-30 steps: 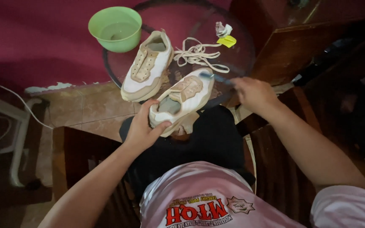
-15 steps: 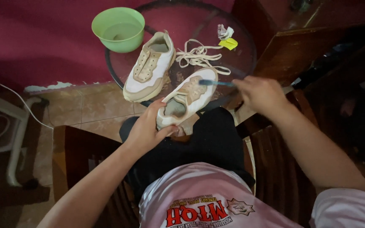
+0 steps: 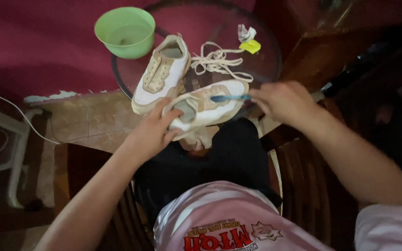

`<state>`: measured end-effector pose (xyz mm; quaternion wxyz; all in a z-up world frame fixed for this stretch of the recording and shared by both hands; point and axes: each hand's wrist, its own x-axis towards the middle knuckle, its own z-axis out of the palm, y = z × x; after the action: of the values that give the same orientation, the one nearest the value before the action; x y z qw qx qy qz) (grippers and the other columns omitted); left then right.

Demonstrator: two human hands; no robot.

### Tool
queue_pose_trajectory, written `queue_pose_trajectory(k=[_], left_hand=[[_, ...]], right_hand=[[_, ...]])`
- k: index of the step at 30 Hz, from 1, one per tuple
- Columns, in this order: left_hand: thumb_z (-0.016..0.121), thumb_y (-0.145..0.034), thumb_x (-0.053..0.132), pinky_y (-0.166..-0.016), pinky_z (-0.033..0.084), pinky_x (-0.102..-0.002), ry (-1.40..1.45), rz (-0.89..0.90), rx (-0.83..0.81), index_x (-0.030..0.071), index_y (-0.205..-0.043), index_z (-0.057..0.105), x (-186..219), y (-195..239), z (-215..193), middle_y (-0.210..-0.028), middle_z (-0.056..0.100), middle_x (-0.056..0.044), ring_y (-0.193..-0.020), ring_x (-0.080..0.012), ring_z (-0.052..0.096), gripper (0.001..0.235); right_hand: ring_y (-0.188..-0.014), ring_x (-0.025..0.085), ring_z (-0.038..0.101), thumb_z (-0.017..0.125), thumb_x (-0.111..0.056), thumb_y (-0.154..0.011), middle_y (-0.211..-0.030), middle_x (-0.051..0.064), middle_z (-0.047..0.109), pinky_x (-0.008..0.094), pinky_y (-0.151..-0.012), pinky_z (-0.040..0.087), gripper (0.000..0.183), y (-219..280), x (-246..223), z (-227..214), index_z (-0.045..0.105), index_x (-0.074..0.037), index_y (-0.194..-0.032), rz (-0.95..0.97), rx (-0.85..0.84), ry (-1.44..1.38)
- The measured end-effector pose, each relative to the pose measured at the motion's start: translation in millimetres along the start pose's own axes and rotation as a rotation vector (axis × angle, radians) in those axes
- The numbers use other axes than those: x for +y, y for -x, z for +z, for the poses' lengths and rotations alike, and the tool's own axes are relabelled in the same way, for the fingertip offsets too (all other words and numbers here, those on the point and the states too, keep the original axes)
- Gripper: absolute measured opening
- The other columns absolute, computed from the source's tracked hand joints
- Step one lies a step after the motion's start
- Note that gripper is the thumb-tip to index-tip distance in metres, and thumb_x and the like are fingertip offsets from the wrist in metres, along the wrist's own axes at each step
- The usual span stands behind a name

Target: The person scrubs a white and beige sneaker using a toothbrush, focusing on the upper and sole areas. The shoe is held in the left hand while the right hand brushes repeatedly. The other shoe and a green bowl are visible on the table.

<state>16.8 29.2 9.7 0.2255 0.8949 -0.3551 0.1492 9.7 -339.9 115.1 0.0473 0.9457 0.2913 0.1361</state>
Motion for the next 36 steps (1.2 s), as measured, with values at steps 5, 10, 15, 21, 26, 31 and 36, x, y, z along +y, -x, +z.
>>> queue_pose_trajectory(k=[5, 10, 15, 21, 26, 31, 36], left_hand=[[0.07, -0.089, 0.035, -0.11, 0.043, -0.055, -0.311, 0.124, 0.059, 0.022, -0.113, 0.067, 4, -39, -13, -0.134, 0.054, -0.005, -0.131, -0.0392, 0.05, 0.028], [0.074, -0.081, 0.033, -0.11, 0.036, -0.061, -0.411, 0.098, -0.064, 0.025, -0.102, 0.072, 3, -65, 8, -0.115, 0.061, 0.005, -0.128, -0.0268, 0.046, 0.023], [0.052, -0.09, 0.03, -0.1, 0.048, -0.057, -0.406, -0.186, -0.272, 0.01, -0.09, 0.069, 20, -103, 22, -0.078, 0.074, -0.013, -0.084, -0.0371, 0.076, 0.026], [0.043, -0.097, 0.02, -0.098, 0.05, -0.056, -0.36, -0.429, -0.141, 0.006, -0.108, 0.055, 15, -133, 47, -0.093, 0.075, -0.019, -0.091, -0.0439, 0.076, 0.022], [0.06, -0.095, 0.016, -0.091, 0.054, -0.059, -0.024, -0.591, -0.073, 0.008, -0.115, 0.059, 65, -134, -14, -0.094, 0.073, -0.024, -0.099, -0.0497, 0.071, 0.022], [0.06, -0.09, 0.022, -0.086, 0.056, -0.052, 0.19, -0.631, 0.241, 0.026, -0.089, 0.072, 48, -138, 3, -0.083, 0.075, -0.013, -0.093, -0.0432, 0.072, 0.013], [0.057, -0.094, 0.01, -0.064, 0.053, -0.028, 0.855, -0.719, 0.513, 0.014, -0.105, 0.075, 45, -135, 16, -0.084, 0.065, -0.006, -0.071, -0.0152, 0.06, 0.022]], right_hand=[[-0.066, 0.023, 0.065, 0.056, -0.027, -0.106, -0.074, 0.0, 0.063, 0.035, -0.057, 0.053, 0.02, -11, 22, 26, 0.075, -0.026, -0.115, -0.002, 0.04, 0.081], [-0.07, 0.021, 0.066, 0.056, -0.029, -0.107, -0.078, -0.001, 0.064, 0.033, -0.06, 0.053, 0.021, -2, 25, 51, 0.072, -0.026, -0.121, 0.021, 0.136, 0.128], [-0.074, 0.026, 0.07, 0.059, -0.028, -0.105, -0.08, 0.0, 0.067, 0.039, -0.062, 0.056, 0.024, 5, 34, 42, 0.072, -0.026, -0.124, 0.095, 0.102, -0.034], [-0.084, 0.026, 0.072, 0.064, -0.027, -0.102, -0.087, 0.002, 0.071, 0.039, -0.066, 0.058, 0.018, 15, 41, 50, 0.074, -0.023, -0.116, 0.16, 0.18, -0.186], [-0.088, 0.033, 0.073, 0.064, -0.021, -0.105, -0.096, 0.008, 0.076, 0.043, -0.067, 0.059, 0.022, 15, 42, 48, 0.075, -0.013, -0.122, 0.171, 0.196, -0.3], [-0.089, 0.036, 0.074, 0.07, -0.02, -0.104, -0.1, 0.013, 0.078, 0.043, -0.068, 0.059, 0.022, 10, 39, 49, 0.078, -0.009, -0.121, 0.231, 0.285, -0.43], [-0.098, 0.035, 0.074, 0.071, -0.019, -0.102, -0.105, 0.011, 0.078, 0.042, -0.075, 0.061, 0.023, 8, 40, 62, 0.078, -0.01, -0.122, 0.189, 0.299, -0.519]])
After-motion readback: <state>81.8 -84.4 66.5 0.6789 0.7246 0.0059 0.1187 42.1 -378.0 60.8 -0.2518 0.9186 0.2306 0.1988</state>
